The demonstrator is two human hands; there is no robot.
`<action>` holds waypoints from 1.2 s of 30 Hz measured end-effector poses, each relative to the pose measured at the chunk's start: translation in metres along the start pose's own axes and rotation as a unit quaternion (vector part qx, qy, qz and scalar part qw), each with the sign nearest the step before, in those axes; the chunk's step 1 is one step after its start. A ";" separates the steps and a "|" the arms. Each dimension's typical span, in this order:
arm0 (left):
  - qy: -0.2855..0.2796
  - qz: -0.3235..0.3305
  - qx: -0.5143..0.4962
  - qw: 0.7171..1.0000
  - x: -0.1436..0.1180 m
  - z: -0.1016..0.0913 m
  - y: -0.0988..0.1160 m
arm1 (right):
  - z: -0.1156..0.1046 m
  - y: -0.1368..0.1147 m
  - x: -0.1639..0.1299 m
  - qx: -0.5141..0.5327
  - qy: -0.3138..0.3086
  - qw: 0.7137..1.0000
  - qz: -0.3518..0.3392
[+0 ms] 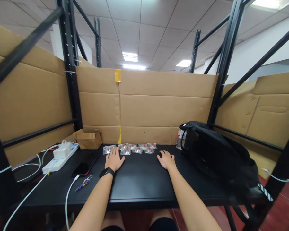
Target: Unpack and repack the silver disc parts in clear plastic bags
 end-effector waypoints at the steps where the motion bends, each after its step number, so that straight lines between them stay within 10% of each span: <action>1: 0.001 0.009 -0.004 1.000 0.003 0.000 0.000 | 0.000 0.001 0.003 -0.002 0.012 1.000 0.006; 20: 0.003 0.147 -0.055 0.988 0.043 0.024 0.000 | 0.015 0.012 0.055 -0.007 0.080 0.996 0.029; 27: -0.008 0.142 -0.066 0.988 0.044 0.021 0.000 | 0.010 0.011 0.062 0.094 0.057 0.993 -0.047; 36: -0.015 0.136 -0.120 0.983 0.049 0.011 0.006 | 0.008 -0.050 0.044 0.135 -0.029 0.967 -0.216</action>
Point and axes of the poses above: each hand's wrist, its own x-axis towards the middle knuckle, its own z-axis out of the palm, y = z × x, the point moved 5 cm from there along x, towards the middle knuckle, and after that the axes turned 8 degrees about y, right-handed, at the moved point
